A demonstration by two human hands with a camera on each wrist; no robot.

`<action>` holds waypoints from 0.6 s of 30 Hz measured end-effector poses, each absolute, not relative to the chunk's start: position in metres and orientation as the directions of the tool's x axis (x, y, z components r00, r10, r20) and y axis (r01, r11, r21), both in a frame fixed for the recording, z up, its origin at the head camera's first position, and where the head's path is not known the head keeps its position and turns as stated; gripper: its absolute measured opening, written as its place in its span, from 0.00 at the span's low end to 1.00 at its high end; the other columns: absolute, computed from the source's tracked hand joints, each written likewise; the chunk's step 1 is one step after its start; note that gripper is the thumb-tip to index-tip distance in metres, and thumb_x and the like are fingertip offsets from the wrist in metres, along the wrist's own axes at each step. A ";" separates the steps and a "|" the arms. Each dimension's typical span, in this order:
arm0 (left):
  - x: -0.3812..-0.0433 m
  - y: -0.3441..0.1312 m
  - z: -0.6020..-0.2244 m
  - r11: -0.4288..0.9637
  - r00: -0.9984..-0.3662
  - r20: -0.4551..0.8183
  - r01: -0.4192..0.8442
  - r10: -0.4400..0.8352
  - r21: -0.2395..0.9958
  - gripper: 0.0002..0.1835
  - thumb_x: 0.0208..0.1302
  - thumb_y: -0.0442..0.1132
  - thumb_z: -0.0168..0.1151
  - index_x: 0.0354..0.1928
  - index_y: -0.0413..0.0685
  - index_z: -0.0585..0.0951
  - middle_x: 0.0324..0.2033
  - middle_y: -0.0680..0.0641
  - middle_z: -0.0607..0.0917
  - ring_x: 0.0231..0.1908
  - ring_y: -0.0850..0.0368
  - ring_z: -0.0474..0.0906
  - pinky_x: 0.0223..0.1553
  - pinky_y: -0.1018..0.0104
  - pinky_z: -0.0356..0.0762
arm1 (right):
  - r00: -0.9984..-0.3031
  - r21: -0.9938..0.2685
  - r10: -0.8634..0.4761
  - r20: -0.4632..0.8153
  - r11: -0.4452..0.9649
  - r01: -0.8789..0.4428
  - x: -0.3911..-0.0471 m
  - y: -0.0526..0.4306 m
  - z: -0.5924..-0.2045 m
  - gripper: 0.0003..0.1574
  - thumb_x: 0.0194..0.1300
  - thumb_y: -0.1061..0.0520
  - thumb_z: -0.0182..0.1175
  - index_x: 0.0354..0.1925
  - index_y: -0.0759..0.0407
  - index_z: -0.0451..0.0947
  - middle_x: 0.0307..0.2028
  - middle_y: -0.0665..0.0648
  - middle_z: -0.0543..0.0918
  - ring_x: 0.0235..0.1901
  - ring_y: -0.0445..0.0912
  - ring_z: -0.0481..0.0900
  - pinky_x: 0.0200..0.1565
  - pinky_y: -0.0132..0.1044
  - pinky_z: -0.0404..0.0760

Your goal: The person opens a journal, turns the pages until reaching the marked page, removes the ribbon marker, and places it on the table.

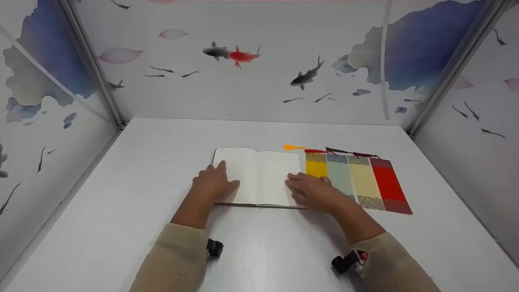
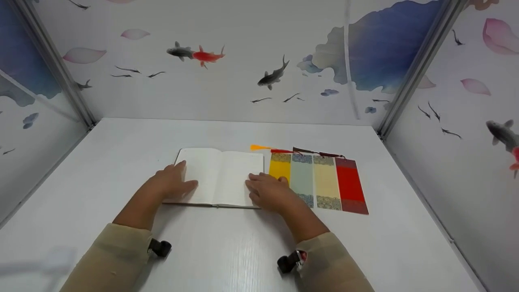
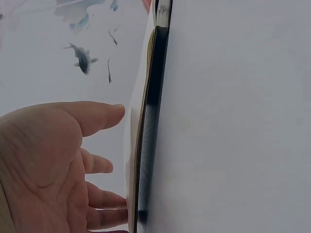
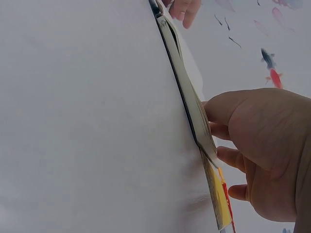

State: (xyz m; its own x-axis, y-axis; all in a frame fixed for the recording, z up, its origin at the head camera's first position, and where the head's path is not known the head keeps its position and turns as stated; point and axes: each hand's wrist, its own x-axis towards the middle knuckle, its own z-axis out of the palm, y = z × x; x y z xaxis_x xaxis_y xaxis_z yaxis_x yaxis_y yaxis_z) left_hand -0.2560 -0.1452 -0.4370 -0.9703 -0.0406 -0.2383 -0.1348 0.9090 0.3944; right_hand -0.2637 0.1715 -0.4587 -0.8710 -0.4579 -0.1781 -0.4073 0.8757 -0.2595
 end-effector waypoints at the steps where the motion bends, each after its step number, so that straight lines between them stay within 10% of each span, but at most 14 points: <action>1: -0.256 -0.145 -0.436 0.909 -0.972 -0.230 -0.133 -0.042 0.394 0.48 0.75 0.62 0.57 0.87 0.47 0.53 0.81 0.29 0.61 0.80 0.27 0.59 0.78 0.31 0.61 | -0.870 -0.262 -0.462 -0.172 0.873 -0.412 -0.264 0.172 -0.459 0.35 0.82 0.42 0.55 0.82 0.37 0.64 0.83 0.43 0.64 0.85 0.52 0.57 0.79 0.73 0.52; 18: -0.254 -0.140 -0.403 0.841 -0.995 0.053 -0.047 -0.090 0.538 0.41 0.75 0.49 0.65 0.84 0.50 0.61 0.79 0.38 0.69 0.77 0.34 0.67 0.74 0.36 0.71 | -0.880 -0.257 -0.437 -0.185 0.886 -0.386 -0.264 0.170 -0.458 0.36 0.81 0.39 0.57 0.81 0.34 0.64 0.83 0.40 0.63 0.85 0.50 0.57 0.80 0.70 0.53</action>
